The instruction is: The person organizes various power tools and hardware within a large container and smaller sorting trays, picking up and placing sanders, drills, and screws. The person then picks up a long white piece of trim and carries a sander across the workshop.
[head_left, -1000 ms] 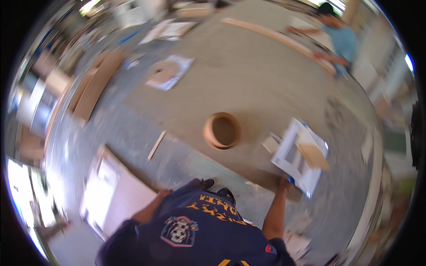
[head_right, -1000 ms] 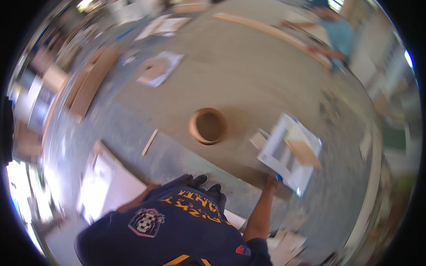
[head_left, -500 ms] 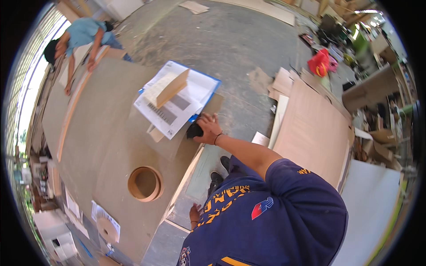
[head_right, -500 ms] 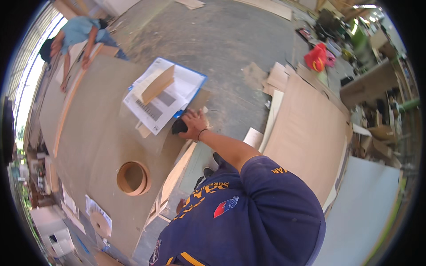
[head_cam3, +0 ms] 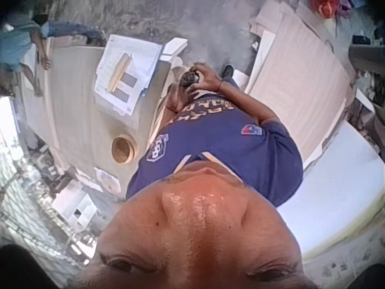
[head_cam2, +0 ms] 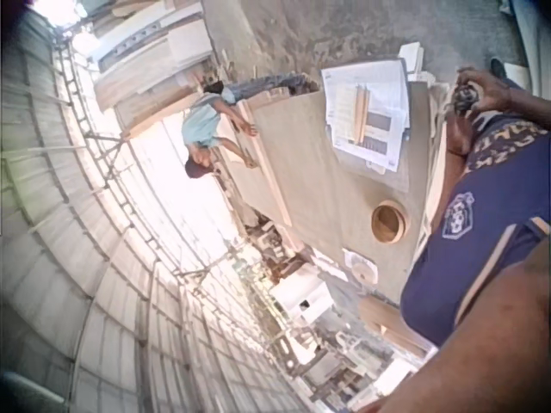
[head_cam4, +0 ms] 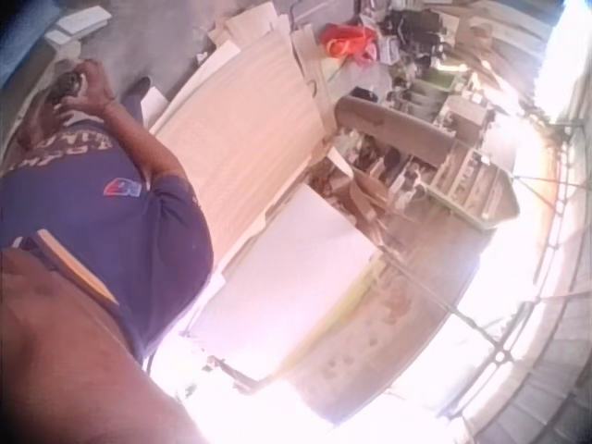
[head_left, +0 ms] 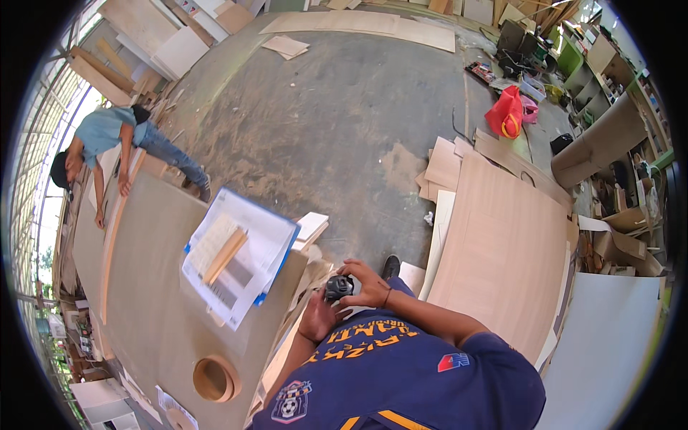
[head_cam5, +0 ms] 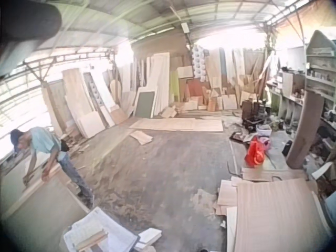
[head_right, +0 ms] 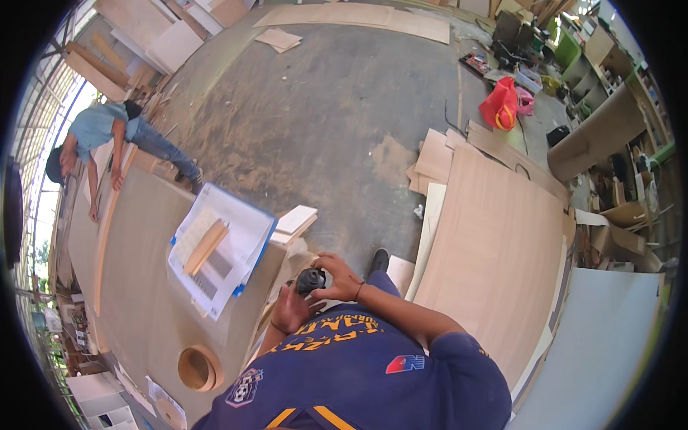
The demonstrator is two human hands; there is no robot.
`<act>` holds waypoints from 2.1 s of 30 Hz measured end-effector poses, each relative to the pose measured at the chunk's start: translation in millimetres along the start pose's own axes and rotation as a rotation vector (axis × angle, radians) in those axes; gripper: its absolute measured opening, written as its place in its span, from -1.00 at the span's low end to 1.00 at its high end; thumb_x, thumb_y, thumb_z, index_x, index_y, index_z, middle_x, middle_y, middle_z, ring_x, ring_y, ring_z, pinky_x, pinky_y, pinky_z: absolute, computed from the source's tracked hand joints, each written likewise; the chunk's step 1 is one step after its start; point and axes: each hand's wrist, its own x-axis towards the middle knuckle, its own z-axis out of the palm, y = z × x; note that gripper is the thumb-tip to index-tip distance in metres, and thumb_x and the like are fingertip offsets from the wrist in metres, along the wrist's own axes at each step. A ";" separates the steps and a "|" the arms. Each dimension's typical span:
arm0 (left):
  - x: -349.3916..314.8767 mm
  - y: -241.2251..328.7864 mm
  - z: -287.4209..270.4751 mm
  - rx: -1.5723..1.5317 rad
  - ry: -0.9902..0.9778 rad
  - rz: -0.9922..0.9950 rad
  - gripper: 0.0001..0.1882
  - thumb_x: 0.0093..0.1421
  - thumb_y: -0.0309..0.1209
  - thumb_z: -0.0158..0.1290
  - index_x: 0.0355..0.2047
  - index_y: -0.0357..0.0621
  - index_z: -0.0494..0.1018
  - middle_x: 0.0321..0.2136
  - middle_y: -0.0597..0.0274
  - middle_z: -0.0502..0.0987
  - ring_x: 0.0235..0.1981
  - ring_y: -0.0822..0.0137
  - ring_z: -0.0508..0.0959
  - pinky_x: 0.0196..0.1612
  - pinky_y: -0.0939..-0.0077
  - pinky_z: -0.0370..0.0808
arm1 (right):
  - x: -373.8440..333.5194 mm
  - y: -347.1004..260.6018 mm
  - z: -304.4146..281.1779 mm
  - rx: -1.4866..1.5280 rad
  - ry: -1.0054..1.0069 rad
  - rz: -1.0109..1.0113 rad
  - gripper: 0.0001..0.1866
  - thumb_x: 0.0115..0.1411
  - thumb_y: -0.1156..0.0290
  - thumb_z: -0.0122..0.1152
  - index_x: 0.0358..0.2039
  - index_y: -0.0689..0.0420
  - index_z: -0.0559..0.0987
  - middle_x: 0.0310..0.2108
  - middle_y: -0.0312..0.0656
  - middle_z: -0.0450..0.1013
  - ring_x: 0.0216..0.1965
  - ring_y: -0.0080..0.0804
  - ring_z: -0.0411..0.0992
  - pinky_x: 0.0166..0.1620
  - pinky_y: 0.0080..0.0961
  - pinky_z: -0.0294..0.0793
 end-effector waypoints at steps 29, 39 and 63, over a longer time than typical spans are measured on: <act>694.2 279.1 231.8 0.188 0.090 -0.298 -0.54 0.13 0.06 -0.01 -0.25 -0.09 0.44 -0.42 0.26 0.51 -0.44 0.36 0.53 -0.29 0.43 0.50 | 359.5 164.0 -518.3 -0.073 0.328 0.479 -0.71 0.11 0.31 0.08 -0.20 0.20 0.48 -0.42 0.02 0.48 -0.39 -0.16 0.46 -0.29 -0.41 0.39; 925.4 281.6 302.1 -0.064 0.101 -0.361 -0.44 0.05 0.18 -0.01 -0.34 -0.10 0.47 -0.47 0.21 0.53 -0.50 0.33 0.50 -0.29 0.37 0.47 | 418.4 266.4 -671.7 -0.038 0.334 0.495 -0.77 0.16 0.28 0.04 -0.33 0.15 0.54 -0.47 -0.03 0.47 -0.38 -0.14 0.45 -0.23 -0.39 0.39; 1488.8 237.1 636.6 -0.132 0.197 -0.670 -0.54 0.04 0.05 0.06 -0.53 -0.14 0.43 -0.65 0.26 0.47 -0.62 0.35 0.38 -0.45 0.51 0.41 | 536.0 449.4 -1200.4 -0.121 0.361 0.711 -0.80 0.09 0.29 0.06 -0.36 0.13 0.54 -0.44 -0.04 0.47 -0.34 -0.06 0.43 -0.28 -0.28 0.38</act>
